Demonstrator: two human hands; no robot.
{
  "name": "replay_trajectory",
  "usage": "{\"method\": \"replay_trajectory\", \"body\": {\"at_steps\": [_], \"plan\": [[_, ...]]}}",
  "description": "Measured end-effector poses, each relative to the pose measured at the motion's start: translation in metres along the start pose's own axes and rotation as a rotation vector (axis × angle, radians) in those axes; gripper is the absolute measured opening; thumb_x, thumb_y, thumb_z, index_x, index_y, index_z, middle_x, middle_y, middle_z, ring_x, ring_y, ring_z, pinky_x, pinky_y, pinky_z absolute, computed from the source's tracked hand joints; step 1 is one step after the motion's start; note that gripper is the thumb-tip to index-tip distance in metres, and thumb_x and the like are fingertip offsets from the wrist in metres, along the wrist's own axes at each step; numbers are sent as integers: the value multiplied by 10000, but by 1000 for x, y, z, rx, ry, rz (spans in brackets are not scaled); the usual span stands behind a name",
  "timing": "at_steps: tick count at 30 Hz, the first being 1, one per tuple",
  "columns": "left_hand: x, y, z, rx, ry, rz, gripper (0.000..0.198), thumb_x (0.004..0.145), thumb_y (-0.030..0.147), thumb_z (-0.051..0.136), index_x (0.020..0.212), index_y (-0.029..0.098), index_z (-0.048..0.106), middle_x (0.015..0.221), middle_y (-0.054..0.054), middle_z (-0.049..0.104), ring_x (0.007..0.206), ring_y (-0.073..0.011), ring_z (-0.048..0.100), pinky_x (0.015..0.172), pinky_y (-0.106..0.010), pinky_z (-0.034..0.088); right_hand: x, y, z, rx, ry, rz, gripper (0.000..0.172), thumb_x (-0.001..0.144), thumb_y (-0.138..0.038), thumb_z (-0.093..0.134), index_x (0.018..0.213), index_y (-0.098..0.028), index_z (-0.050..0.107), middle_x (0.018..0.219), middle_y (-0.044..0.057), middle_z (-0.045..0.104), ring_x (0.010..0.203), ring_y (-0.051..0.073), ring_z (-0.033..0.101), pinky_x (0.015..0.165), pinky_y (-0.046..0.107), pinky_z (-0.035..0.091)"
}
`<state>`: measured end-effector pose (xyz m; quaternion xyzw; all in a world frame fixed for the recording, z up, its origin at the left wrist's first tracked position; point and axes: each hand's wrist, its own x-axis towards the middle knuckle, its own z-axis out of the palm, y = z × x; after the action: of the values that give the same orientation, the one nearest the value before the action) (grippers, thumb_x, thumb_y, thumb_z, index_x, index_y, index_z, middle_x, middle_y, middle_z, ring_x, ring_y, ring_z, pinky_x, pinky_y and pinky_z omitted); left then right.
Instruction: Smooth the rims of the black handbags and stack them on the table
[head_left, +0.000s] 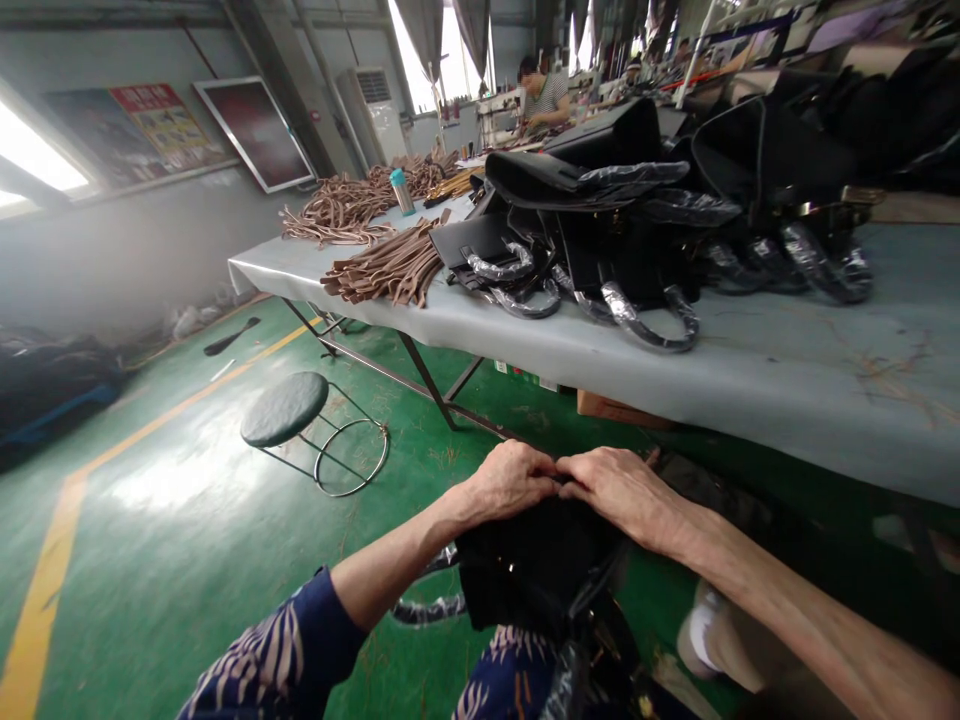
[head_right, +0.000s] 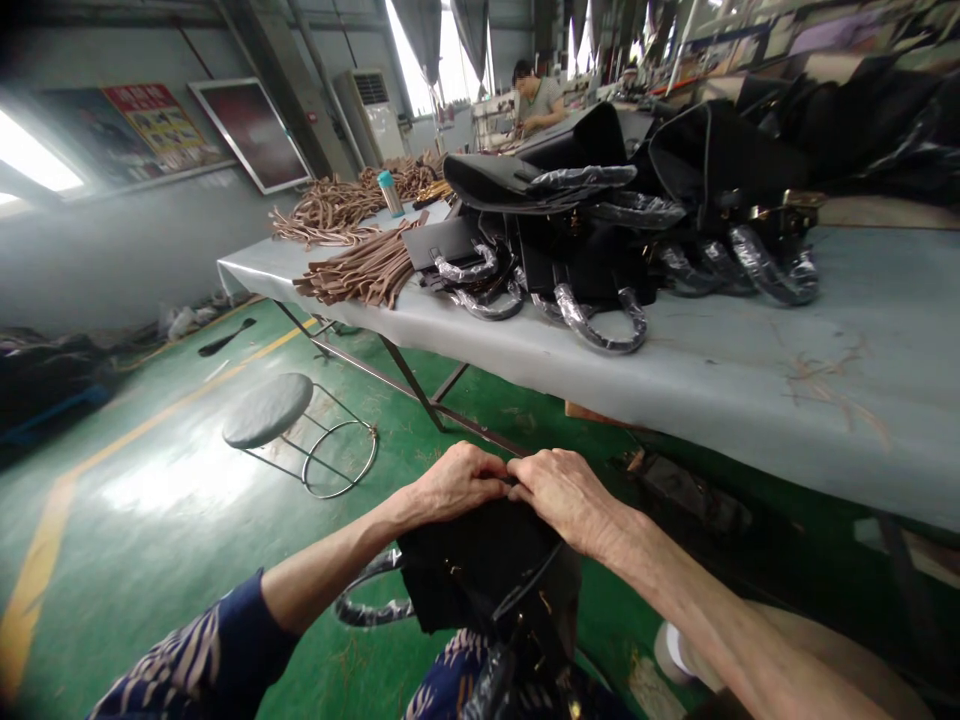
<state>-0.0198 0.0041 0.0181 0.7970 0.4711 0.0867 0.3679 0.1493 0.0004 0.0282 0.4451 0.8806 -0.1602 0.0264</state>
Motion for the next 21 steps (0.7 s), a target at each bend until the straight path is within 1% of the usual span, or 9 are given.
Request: {"method": "replay_trajectory", "body": {"at_steps": [4, 5, 7, 9, 11, 13, 15, 18, 21], "plan": [[-5, -5, -10, -137, -88, -49, 324, 798, 344, 418, 649, 118, 594, 537, 38, 421, 505, -71, 355, 484, -185, 291, 6, 2, 0, 41, -17, -27, 170, 832, -305, 479, 781, -249, 632, 766, 27, 693, 768, 205, 637, 589, 252, 354], [-9, -8, -14, -200, -101, -61, 341, 808, 354, 399, 657, 115, 588, 552, 32, 442, 515, -74, 379, 499, -184, 315, 7, 4, 1, 51, -18, -27, 179, 834, -305, 471, 759, -251, 624, 751, 19, 689, 761, 200, 634, 586, 251, 349], [-20, -16, -21, -321, -91, -96, 353, 820, 367, 379, 703, 109, 591, 624, 9, 522, 581, -92, 457, 564, -189, 375, 9, 6, 2, 75, -19, -16, 200, 837, -302, 453, 718, -249, 605, 732, 8, 678, 750, 191, 625, 588, 249, 343], [-37, -22, -24, -387, -39, -138, 369, 830, 375, 366, 750, 104, 604, 712, -17, 584, 664, -113, 507, 642, -204, 407, 9, 9, 3, 116, -19, -12, 224, 843, -300, 430, 690, -245, 585, 722, -2, 669, 743, 176, 614, 604, 245, 345], [-57, -25, -23, -393, 42, -191, 391, 838, 386, 357, 796, 100, 620, 758, -27, 607, 705, -122, 518, 682, -215, 412, 9, 11, 4, 147, -18, -7, 242, 844, -302, 419, 661, -238, 565, 700, -9, 655, 724, 162, 601, 615, 243, 346], [-77, -25, -18, -404, 129, -241, 387, 837, 391, 370, 879, 104, 626, 790, -20, 613, 724, -124, 520, 690, -221, 410, 9, 12, 5, 151, -13, 5, 257, 842, -310, 418, 633, -230, 543, 668, -11, 638, 703, 158, 591, 619, 244, 345], [-93, -21, -9, -440, 209, -277, 343, 805, 376, 447, 963, 123, 616, 829, -12, 617, 752, -131, 527, 694, -224, 407, 8, 11, 5, 151, -11, 16, 261, 841, -314, 414, 624, -227, 529, 658, -11, 629, 699, 159, 586, 625, 247, 346], [-105, -19, 4, -515, 307, -297, 333, 716, 311, 579, 1009, 156, 604, 889, -7, 621, 808, -147, 535, 715, -228, 405, 8, 7, 5, 162, -23, 37, 270, 845, -326, 396, 626, -228, 520, 666, -6, 632, 705, 167, 589, 634, 254, 353], [-107, -27, 11, -581, 325, -305, 360, 642, 268, 649, 981, 152, 614, 866, -9, 618, 798, -152, 535, 705, -232, 405, 7, 3, 4, 171, -28, 48, 277, 845, -344, 379, 636, -233, 523, 674, -1, 636, 713, 177, 592, 638, 259, 357]]}}
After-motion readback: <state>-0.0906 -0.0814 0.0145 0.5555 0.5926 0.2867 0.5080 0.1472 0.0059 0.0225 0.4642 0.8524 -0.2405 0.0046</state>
